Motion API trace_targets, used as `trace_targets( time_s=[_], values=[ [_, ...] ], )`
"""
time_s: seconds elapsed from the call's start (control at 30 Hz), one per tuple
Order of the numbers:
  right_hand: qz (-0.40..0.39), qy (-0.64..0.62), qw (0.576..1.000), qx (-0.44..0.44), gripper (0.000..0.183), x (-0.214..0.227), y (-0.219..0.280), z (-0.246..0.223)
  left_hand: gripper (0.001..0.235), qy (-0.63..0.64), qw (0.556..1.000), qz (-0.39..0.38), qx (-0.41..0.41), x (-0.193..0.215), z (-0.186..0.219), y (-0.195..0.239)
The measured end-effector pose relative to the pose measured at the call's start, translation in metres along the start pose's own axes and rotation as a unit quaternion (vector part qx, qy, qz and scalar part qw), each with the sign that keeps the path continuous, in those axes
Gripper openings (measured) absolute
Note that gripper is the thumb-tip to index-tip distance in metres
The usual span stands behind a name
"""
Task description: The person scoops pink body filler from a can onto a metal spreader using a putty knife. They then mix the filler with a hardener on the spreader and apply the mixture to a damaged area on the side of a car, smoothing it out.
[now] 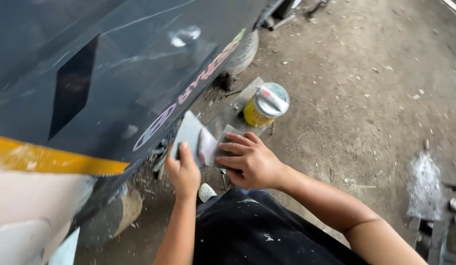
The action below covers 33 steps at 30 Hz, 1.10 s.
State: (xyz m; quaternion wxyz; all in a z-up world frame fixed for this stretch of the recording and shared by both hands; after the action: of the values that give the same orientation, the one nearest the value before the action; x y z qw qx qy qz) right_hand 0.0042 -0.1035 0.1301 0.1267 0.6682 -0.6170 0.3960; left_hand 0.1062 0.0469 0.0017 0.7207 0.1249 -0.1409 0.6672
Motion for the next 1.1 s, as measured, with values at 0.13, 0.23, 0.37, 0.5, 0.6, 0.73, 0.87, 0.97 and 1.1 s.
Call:
trace_targets(
  time_s=[0.13, 0.23, 0.37, 0.5, 0.6, 0.73, 0.87, 0.97, 1.1],
  values=[
    [0.045, 0.018, 0.999, -0.012, 0.04, 0.003, 0.001, 0.0, 0.035, -0.032, 0.995, 0.031, -0.09, 0.005, -0.001, 0.005],
    [0.043, 0.024, 0.999, 0.013, 0.039, -0.003, 0.002, -0.003, 0.034, 0.018, 0.999, 0.012, -0.048, 0.005, -0.005, 0.003],
    [0.029, 0.047, 0.998, 0.008, 0.039, -0.003, -0.001, -0.006, 0.035, 0.013, 0.999, -0.011, -0.041, 0.004, 0.004, 0.002],
    [0.024, 0.036, 0.999, 0.01, 0.041, -0.006, 0.003, -0.002, 0.036, 0.017, 0.998, -0.01, -0.055, 0.002, 0.005, -0.001],
    [0.049, 0.004, 0.999, 0.017, 0.043, -0.003, 0.002, 0.001, 0.037, -0.009, 0.999, -0.03, -0.006, 0.0, -0.01, 0.001],
    [0.035, 0.001, 0.999, 0.027, 0.043, -0.005, 0.002, 0.002, 0.037, 0.005, 1.0, -0.008, -0.027, 0.0, -0.005, 0.0],
    [0.038, -0.012, 0.999, 0.026, 0.043, -0.008, 0.003, 0.003, 0.036, 0.056, 0.998, -0.03, -0.018, -0.005, -0.018, 0.004],
    [0.036, -0.027, 0.999, 0.031, 0.043, -0.01, 0.004, 0.004, 0.036, 0.066, 0.997, -0.034, -0.021, -0.003, -0.015, 0.001],
    [0.059, -0.281, 0.958, -0.013, 0.041, -0.001, 0.013, 0.016, 0.041, 0.323, 0.937, -0.072, 0.111, -0.023, -0.023, 0.003]
  ],
)
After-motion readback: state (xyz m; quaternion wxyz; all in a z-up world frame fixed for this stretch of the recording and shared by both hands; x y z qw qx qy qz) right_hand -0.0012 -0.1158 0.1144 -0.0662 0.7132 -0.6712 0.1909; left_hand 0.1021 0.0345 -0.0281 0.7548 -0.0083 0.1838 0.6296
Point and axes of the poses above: each hand's wrist, its own y-axis away from the middle knuckle, its own x-axis out of the back of the hand, z = x × y, the point moved 8 cm from there along -y, towards the middle knuckle, and after that the axes turned 15 degrees about -y, right-handed, at the moved point
